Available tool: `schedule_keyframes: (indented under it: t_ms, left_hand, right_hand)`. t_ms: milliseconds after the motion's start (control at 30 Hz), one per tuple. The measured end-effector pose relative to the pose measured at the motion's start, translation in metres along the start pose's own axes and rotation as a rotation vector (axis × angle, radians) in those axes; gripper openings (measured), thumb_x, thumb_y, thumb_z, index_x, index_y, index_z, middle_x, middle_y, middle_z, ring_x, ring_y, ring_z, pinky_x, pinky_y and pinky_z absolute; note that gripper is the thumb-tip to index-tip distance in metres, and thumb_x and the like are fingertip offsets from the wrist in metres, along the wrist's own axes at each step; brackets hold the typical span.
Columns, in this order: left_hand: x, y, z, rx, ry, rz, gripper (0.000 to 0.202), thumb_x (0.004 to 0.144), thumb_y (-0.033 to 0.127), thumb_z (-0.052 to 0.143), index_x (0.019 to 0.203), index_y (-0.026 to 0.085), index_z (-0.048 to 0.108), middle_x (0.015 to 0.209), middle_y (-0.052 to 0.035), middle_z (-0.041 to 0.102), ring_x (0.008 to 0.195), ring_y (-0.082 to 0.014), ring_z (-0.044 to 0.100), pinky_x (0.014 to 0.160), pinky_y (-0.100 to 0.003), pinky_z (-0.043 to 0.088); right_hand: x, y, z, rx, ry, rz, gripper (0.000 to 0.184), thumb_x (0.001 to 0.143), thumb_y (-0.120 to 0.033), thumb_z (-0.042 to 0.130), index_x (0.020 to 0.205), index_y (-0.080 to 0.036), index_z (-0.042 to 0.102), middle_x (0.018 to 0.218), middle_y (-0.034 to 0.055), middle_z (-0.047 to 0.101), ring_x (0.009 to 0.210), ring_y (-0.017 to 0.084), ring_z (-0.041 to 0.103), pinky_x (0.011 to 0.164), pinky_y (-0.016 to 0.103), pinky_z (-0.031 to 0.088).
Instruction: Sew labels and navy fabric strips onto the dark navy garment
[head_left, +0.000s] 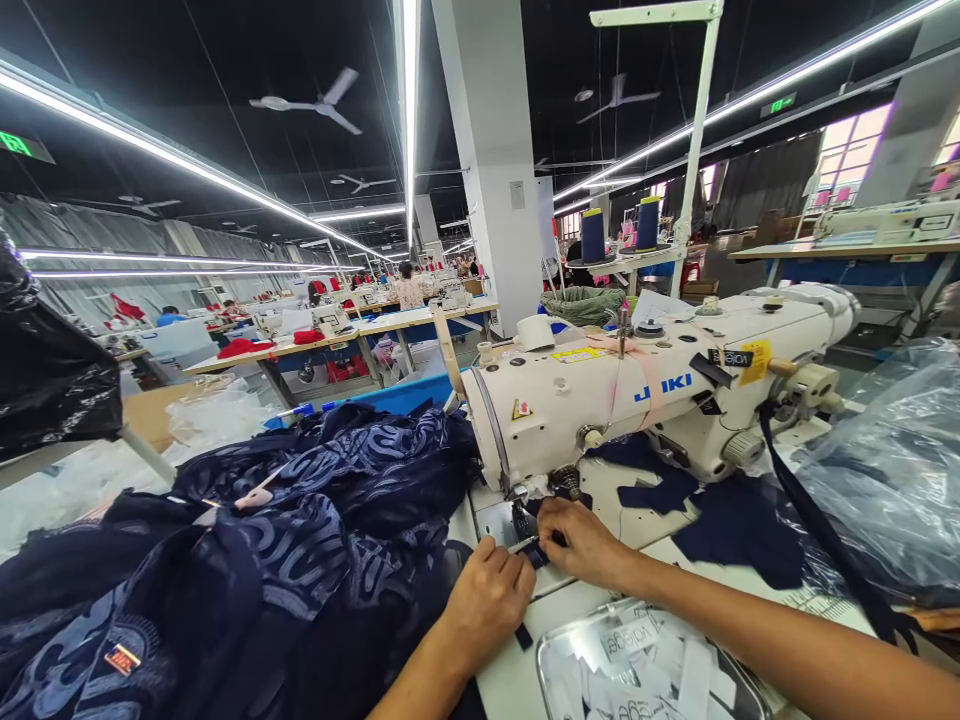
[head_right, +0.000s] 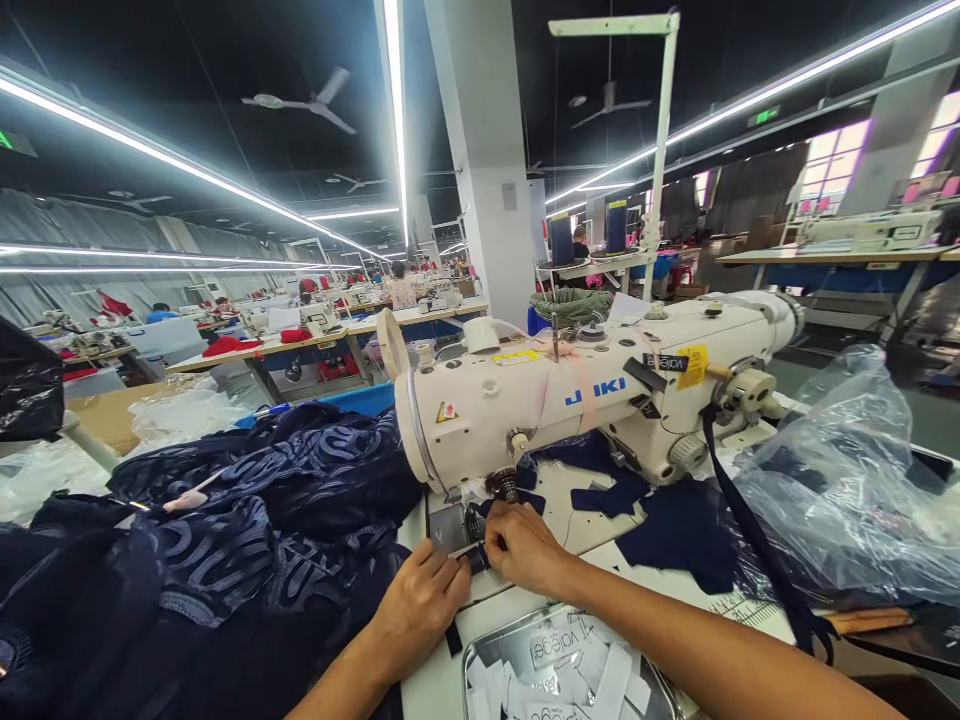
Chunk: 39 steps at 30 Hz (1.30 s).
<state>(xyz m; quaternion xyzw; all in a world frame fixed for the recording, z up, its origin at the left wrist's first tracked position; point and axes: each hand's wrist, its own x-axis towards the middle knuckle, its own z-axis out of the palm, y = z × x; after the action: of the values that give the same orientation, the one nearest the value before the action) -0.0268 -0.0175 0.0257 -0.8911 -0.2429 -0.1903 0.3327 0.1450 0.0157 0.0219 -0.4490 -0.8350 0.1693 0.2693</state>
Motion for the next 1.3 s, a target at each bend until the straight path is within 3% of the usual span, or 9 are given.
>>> schedule_keyframes:
  t_ms: [400, 667, 833, 967, 1133, 1200, 1300]
  left_hand:
    - [0.006, -0.001, 0.002, 0.012, -0.042, 0.019, 0.030, 0.086, 0.003, 0.028, 0.083, 0.008, 0.057, 0.058, -0.0023, 0.055, 0.052, -0.0146, 0.050, 0.058, -0.028, 0.039]
    - [0.006, -0.001, 0.005, -0.024, -0.081, 0.041, 0.030, 0.083, 0.001, 0.030, 0.068, 0.011, 0.055, 0.055, -0.0020, 0.052, 0.049, -0.0147, 0.047, 0.055, -0.029, 0.036]
    - [0.005, -0.002, 0.006, -0.042, -0.106, 0.038, 0.025, 0.082, 0.001, 0.034, 0.070, 0.011, 0.054, 0.057, -0.0014, 0.053, 0.049, -0.0144, 0.047, 0.056, -0.029, 0.035]
    - [0.005, -0.001, 0.009, -0.057, -0.121, 0.043, 0.022, 0.082, 0.002, 0.038, 0.069, 0.012, 0.053, 0.058, -0.0016, 0.054, 0.052, -0.0147, 0.049, 0.060, -0.030, 0.036]
    - [0.001, -0.005, -0.003, -0.131, -0.130, -0.044, 0.019, 0.079, 0.006, 0.043, 0.065, 0.015, 0.052, 0.063, -0.0025, 0.056, 0.057, -0.0157, 0.051, 0.057, -0.030, 0.039]
    - [-0.003, -0.007, -0.011, -0.218, -0.125, -0.107, 0.015, 0.076, 0.009, 0.047, 0.064, 0.016, 0.052, 0.073, -0.0037, 0.060, 0.068, -0.0175, 0.055, 0.063, -0.033, 0.042]
    - [-0.007, -0.007, -0.017, -0.371, -0.103, -0.158, 0.012, 0.074, 0.009, 0.049, 0.071, 0.018, 0.055, 0.095, -0.0031, 0.063, 0.090, -0.0186, 0.056, 0.082, -0.037, 0.043]
  right_hand:
    - [-0.001, 0.000, 0.004, 0.123, 0.029, 0.042, 0.017, 0.068, -0.005, 0.050, 0.054, -0.016, 0.049, 0.073, -0.0009, 0.057, 0.071, 0.013, 0.054, 0.065, 0.027, 0.031]
    - [-0.005, -0.003, 0.003, 0.059, 0.032, 0.018, 0.016, 0.073, -0.006, 0.048, 0.062, -0.016, 0.054, 0.071, -0.0006, 0.056, 0.073, 0.015, 0.052, 0.069, 0.029, 0.033]
    - [-0.008, -0.007, -0.005, 0.088, -0.020, 0.033, 0.018, 0.078, -0.011, 0.050, 0.069, -0.019, 0.063, 0.079, -0.0001, 0.061, 0.078, 0.015, 0.053, 0.073, 0.031, 0.035]
    - [-0.021, -0.010, -0.001, -0.141, -0.051, -0.093, 0.021, 0.077, -0.007, 0.048, 0.079, -0.020, 0.064, 0.089, 0.0022, 0.060, 0.083, 0.017, 0.051, 0.074, 0.032, 0.038]
    - [-0.038, -0.011, 0.007, -0.468, 0.027, -0.279, 0.033, 0.074, -0.003, 0.044, 0.102, -0.014, 0.057, 0.108, 0.0111, 0.054, 0.099, 0.023, 0.047, 0.084, 0.036, 0.040]
    - [-0.034, -0.009, 0.002, -0.520, -0.032, -0.382, 0.035, 0.073, -0.004, 0.047, 0.107, -0.010, 0.055, 0.104, 0.0130, 0.055, 0.096, 0.024, 0.048, 0.079, 0.034, 0.043]
    - [-0.018, -0.003, -0.013, -0.539, -0.178, -0.563, 0.031, 0.075, -0.005, 0.046, 0.105, -0.009, 0.056, 0.094, 0.0127, 0.058, 0.085, 0.022, 0.051, 0.070, 0.031, 0.045]
